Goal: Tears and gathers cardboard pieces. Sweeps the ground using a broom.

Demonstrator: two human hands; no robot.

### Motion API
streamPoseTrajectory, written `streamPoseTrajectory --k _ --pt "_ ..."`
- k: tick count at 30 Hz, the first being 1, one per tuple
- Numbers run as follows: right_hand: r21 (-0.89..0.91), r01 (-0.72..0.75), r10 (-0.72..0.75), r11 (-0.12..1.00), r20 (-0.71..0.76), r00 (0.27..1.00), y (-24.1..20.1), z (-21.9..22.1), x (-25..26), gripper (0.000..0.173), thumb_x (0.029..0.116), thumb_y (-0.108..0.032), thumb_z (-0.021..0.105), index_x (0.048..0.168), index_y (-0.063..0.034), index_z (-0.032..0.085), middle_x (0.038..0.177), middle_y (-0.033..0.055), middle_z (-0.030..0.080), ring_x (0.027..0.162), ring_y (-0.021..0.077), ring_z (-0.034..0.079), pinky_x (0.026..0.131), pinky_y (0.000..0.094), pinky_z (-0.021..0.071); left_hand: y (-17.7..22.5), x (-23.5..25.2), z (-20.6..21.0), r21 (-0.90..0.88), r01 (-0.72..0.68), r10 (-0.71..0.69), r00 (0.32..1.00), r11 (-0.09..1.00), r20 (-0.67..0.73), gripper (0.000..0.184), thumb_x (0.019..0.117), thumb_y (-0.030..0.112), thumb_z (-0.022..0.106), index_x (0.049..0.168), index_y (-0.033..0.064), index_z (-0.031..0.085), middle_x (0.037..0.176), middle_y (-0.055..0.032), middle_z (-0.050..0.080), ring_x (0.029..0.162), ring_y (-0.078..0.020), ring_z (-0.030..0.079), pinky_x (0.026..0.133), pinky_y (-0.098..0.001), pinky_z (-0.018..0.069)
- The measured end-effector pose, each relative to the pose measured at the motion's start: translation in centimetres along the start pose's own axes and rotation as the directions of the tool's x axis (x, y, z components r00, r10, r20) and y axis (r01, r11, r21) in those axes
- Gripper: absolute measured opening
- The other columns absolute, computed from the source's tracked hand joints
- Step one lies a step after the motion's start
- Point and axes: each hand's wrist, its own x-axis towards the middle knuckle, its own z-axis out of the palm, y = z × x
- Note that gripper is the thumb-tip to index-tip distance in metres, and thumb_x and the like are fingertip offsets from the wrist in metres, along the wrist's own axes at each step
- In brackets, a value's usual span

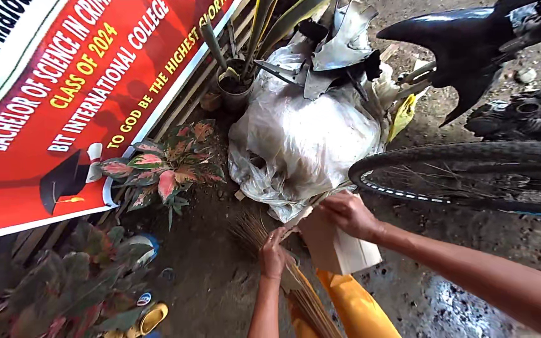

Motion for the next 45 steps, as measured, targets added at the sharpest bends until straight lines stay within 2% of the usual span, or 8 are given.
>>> streamPoseTrajectory --k 10,14,18,26,30,34,40,45 --pt "0.122 -0.577 0.585 0.807 -0.297 0.755 7.3 -18.0 -3.8 0.034 0.1085 -0.023 0.048 0.112 0.0064 0.064 0.094 0.0198 0.064 0.08 0.023 0.061 0.077 0.0487 0.0524 -11.8 -4.8 -14.8 0.245 0.549 -0.489 0.831 0.799 -0.265 0.03 0.1017 0.003 0.053 0.125 -0.0135 0.063 0.118 -0.0359 0.066 0.113 -0.0503 0.064 0.103 -0.0627 0.0466" --pt "0.139 -0.771 0.753 0.621 0.166 0.636 6.2 -13.0 -10.4 0.029 0.1071 -0.015 0.051 0.109 0.0099 0.067 0.087 0.0171 0.066 0.074 0.019 0.061 0.076 0.0412 0.0538 -10.4 -4.7 -18.3 0.08 0.745 -0.603 0.593 0.662 -0.533 0.041 0.1075 0.012 0.044 0.137 -0.0157 0.052 0.132 -0.0389 0.058 0.129 -0.0504 0.055 0.113 -0.0589 0.0377" --pt "-0.025 -0.791 0.712 0.611 0.455 0.535 7.7 -4.1 -16.1 0.036 0.109 -0.026 0.05 0.113 0.0052 0.068 0.099 0.0274 0.07 0.098 0.0433 0.068 0.091 0.0638 0.0488 -5.0 3.1 -15.8 -0.158 0.504 -0.483 0.621 0.849 -0.617 0.037 0.1052 0.011 0.052 0.127 -0.0191 0.055 0.123 -0.0347 0.062 0.117 -0.0341 0.063 0.106 -0.0429 0.0466" --pt "-0.047 -0.853 0.818 0.52 0.314 0.482 10.3 -3.9 -20.6 0.034 0.1093 -0.019 0.048 0.12 0.0081 0.067 0.107 0.031 0.07 0.105 0.0463 0.067 0.098 0.0637 0.0471 3.6 17.9 -1.2 -0.685 0.303 -0.65 0.688 0.662 -0.323 0.026 0.1051 0.005 0.052 0.123 -0.0134 0.055 0.104 -0.0193 0.065 0.091 -0.0145 0.066 0.085 -0.0314 0.0558" --pt "0.014 -0.858 0.832 0.514 0.236 0.502 11.6 -3.7 -21.6 0.034 0.1071 -0.016 0.049 0.117 0.0124 0.066 0.105 0.0333 0.068 0.104 0.0468 0.067 0.096 0.0656 0.0467 5.1 24.2 5.9 -0.77 0.32 -0.671 0.719 0.551 -0.181 0.035 0.108 0.015 0.05 0.133 -0.0096 0.052 0.121 -0.0254 0.063 0.109 -0.0279 0.062 0.098 -0.0434 0.0507" --pt "0.044 -0.892 0.863 0.451 0.235 0.447 11.4 -2.7 -22.1 0.033 0.1049 -0.014 0.052 0.121 0.0129 0.062 0.108 0.0314 0.067 0.104 0.0418 0.066 0.096 0.0613 0.048 6.9 28.0 8.5 -0.61 0.633 -0.578 0.749 0.478 0.325 0.074 0.1087 0.031 0.05 0.162 0.0043 0.007 0.162 -0.0276 0.028 0.148 -0.0425 0.031 0.116 -0.0653 0.0295" --pt "0.147 -0.871 0.838 0.468 0.239 0.491 9.1 0.2 -21.2 0.034 0.1031 -0.005 0.052 0.131 0.0156 0.055 0.119 0.0347 0.064 0.112 0.0412 0.065 0.101 0.054 0.0498 1.7 22.1 10.0 -0.495 0.504 -0.289 0.846 0.708 0.448 0.08 0.1051 0.026 0.058 0.165 0.0081 0.007 0.168 -0.021 0.02 0.153 -0.0355 0.028 0.122 -0.0525 0.0288" --pt "0.247 -0.83 0.814 0.501 0.191 0.548 6.9 3.8 -17.5 0.038 0.1011 -0.005 0.053 0.134 0.0137 0.05 0.113 0.0315 0.066 0.105 0.0379 0.068 0.096 0.0527 0.0531 0.1 8.1 9.8 -0.386 0.639 -0.577 0.768 0.665 0.277 0.096 0.0901 0.027 0.078 0.158 -0.007 0.02 0.159 -0.0339 0.029 0.149 -0.0427 0.031 0.122 -0.0524 0.029"
